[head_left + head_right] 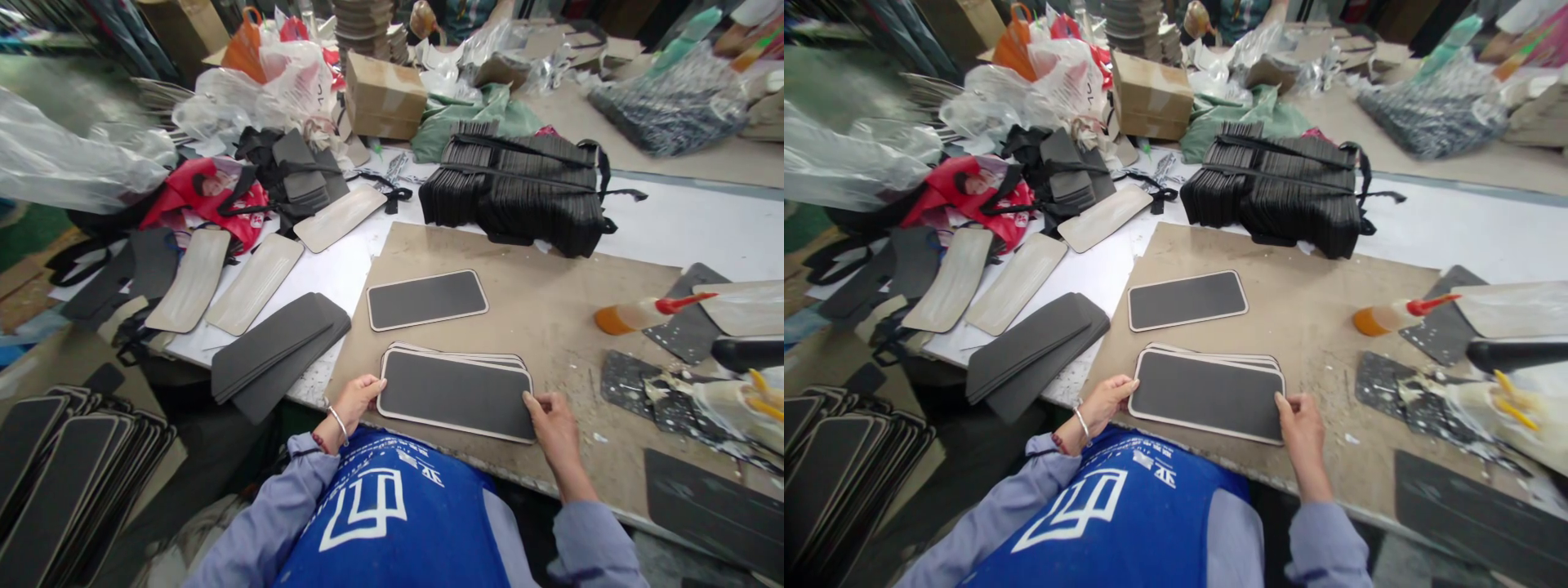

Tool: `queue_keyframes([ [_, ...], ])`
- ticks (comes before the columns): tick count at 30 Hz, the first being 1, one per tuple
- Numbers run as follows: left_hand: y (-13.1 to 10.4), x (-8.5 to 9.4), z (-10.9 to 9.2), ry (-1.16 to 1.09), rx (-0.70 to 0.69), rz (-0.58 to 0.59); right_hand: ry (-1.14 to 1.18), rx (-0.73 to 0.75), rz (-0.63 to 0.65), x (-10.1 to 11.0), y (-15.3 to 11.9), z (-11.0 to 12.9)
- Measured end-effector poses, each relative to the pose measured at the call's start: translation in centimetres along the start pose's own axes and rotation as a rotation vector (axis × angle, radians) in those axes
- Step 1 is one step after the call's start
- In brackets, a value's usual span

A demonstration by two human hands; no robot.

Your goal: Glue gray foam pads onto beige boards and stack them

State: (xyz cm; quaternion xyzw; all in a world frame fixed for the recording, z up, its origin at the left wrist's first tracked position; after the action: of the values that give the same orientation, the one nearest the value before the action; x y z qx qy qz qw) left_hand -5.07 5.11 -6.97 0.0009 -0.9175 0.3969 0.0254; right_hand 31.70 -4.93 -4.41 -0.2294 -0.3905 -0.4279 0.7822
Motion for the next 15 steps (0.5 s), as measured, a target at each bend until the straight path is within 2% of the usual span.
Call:
queue_keyframes([
  [5, -0.1, 0.1, -0.3, 0.076, -0.036, -0.021, 0.044, -0.053, 0.007, 0.3, -0.4, -0.1],
  [11, -0.1, 0.2, -2.0, 0.296, -0.280, -0.098, 0.110, -0.073, 0.015, 0.5, -0.6, 0.0],
  [15, -0.2, 0.0, -2.7, 0.374, -0.375, -0.124, 0.084, -0.063, 0.003, 0.7, -0.6, 0.1],
])
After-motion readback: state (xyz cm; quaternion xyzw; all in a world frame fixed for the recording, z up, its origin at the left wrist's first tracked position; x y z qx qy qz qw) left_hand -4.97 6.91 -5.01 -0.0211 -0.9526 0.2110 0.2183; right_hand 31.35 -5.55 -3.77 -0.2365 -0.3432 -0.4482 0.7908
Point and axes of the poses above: each hand's wrist, its own y-axis towards the middle knuckle, its own x-axis out of the back of the hand, z = x × y, the point moved 8 cm from there along y, towards the middle knuckle, and after that the axes turned 14 degrees about -z, right-handed, at the moved point
